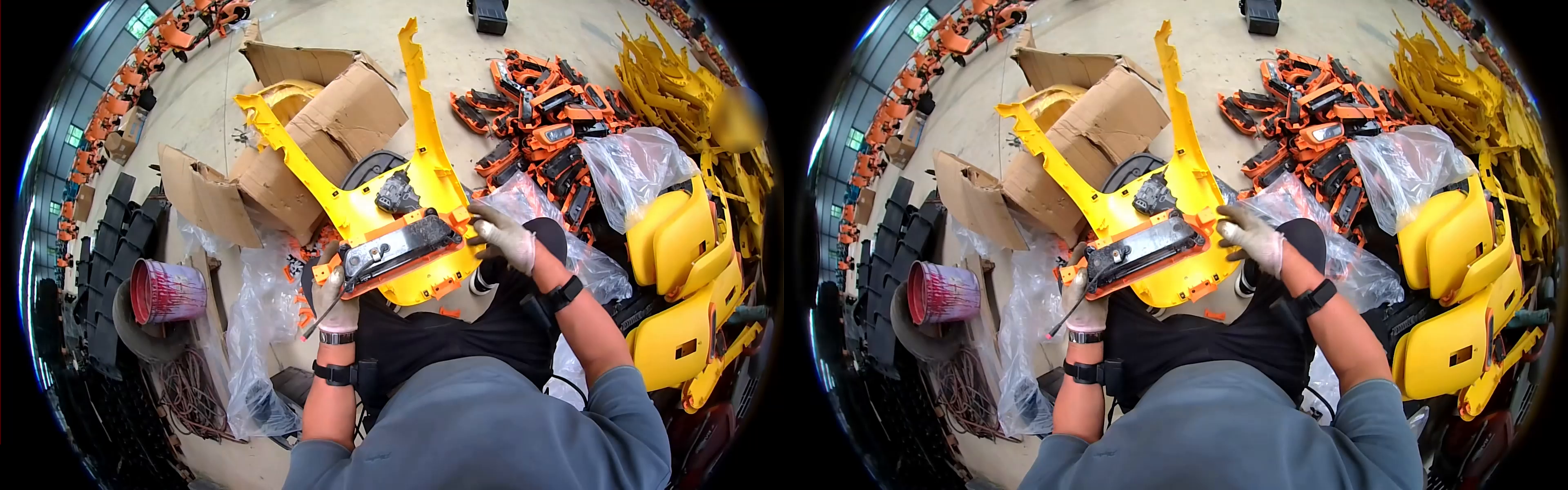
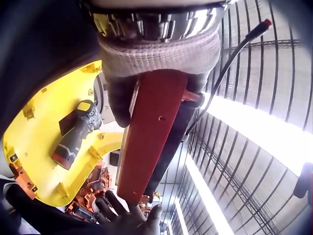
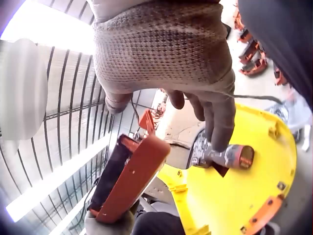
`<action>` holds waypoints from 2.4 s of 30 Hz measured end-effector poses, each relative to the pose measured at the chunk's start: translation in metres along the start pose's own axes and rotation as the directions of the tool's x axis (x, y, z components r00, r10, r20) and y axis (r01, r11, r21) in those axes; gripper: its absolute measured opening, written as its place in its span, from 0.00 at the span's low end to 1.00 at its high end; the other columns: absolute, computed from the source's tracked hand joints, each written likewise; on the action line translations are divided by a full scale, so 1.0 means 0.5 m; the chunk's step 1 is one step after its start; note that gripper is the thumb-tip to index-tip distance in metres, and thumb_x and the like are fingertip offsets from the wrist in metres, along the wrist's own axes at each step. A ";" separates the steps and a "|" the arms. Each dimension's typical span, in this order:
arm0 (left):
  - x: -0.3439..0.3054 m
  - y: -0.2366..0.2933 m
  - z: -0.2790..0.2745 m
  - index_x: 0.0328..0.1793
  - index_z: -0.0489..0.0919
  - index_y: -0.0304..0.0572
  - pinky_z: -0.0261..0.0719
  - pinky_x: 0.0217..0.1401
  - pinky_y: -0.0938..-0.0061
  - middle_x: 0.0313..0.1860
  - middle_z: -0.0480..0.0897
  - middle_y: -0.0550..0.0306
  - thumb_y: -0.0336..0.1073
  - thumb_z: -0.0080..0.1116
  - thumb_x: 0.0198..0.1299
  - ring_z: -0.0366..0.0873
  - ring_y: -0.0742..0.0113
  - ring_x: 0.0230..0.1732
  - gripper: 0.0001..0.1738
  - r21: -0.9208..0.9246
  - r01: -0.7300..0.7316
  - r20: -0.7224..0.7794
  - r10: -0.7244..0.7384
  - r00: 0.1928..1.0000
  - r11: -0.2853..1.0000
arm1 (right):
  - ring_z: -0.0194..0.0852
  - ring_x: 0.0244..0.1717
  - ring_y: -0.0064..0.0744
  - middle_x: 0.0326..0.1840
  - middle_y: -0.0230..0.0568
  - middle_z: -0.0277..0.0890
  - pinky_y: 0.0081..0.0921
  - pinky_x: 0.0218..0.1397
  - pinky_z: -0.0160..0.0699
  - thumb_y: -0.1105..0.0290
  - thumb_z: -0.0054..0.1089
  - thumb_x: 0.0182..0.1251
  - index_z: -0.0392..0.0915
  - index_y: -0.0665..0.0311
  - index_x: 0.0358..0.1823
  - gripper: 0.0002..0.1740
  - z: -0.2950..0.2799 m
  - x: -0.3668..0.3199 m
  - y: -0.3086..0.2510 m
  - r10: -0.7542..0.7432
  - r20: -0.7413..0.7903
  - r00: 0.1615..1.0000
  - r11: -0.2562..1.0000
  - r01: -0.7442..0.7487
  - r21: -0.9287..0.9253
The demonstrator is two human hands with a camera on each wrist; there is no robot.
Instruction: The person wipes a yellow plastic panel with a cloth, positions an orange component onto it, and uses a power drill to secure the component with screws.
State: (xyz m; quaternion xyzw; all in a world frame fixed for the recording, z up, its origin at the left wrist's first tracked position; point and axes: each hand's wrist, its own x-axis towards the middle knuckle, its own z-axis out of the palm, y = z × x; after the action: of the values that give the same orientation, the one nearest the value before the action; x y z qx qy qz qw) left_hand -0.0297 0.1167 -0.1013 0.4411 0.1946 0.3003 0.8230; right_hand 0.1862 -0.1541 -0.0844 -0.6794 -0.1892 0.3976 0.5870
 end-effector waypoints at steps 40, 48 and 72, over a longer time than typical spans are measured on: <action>0.063 -0.035 0.124 0.61 0.73 0.24 0.82 0.57 0.68 0.56 0.81 0.45 0.18 0.47 0.63 0.83 0.57 0.52 0.20 0.138 0.160 -0.105 -0.147 0.984 0.977 | 0.69 0.71 0.41 0.71 0.54 0.70 0.33 0.73 0.67 0.55 0.79 0.45 0.55 0.67 0.78 0.60 0.122 0.090 -0.055 -0.077 0.303 0.950 0.859 0.217 -0.464; 0.028 0.070 -0.014 0.76 0.65 0.43 0.91 0.42 0.63 0.64 0.79 0.50 0.49 0.65 0.60 0.84 0.57 0.53 0.40 0.217 0.159 0.054 -0.175 0.983 0.963 | 0.79 0.46 0.31 0.56 0.43 0.78 0.30 0.47 0.82 0.69 0.78 0.44 0.56 0.60 0.78 0.57 0.077 0.099 -0.033 -0.005 0.537 0.843 0.933 0.198 -0.302; 0.057 0.189 -0.100 0.59 0.76 0.27 0.84 0.48 0.68 0.48 0.83 0.50 0.44 0.52 0.69 0.84 0.61 0.44 0.24 0.367 0.077 -0.194 -0.005 0.981 0.927 | 0.74 0.67 0.47 0.68 0.60 0.71 0.34 0.70 0.72 0.55 0.66 0.62 0.64 0.71 0.72 0.42 -0.050 0.187 -0.079 0.020 -0.166 0.986 0.734 -0.128 -0.667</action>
State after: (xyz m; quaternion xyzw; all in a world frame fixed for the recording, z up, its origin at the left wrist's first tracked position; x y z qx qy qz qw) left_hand -0.0684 0.2069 -0.0500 0.5545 0.3349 0.2812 0.7081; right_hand 0.2710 -0.0931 -0.0770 -0.8804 -0.2493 0.2736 0.2965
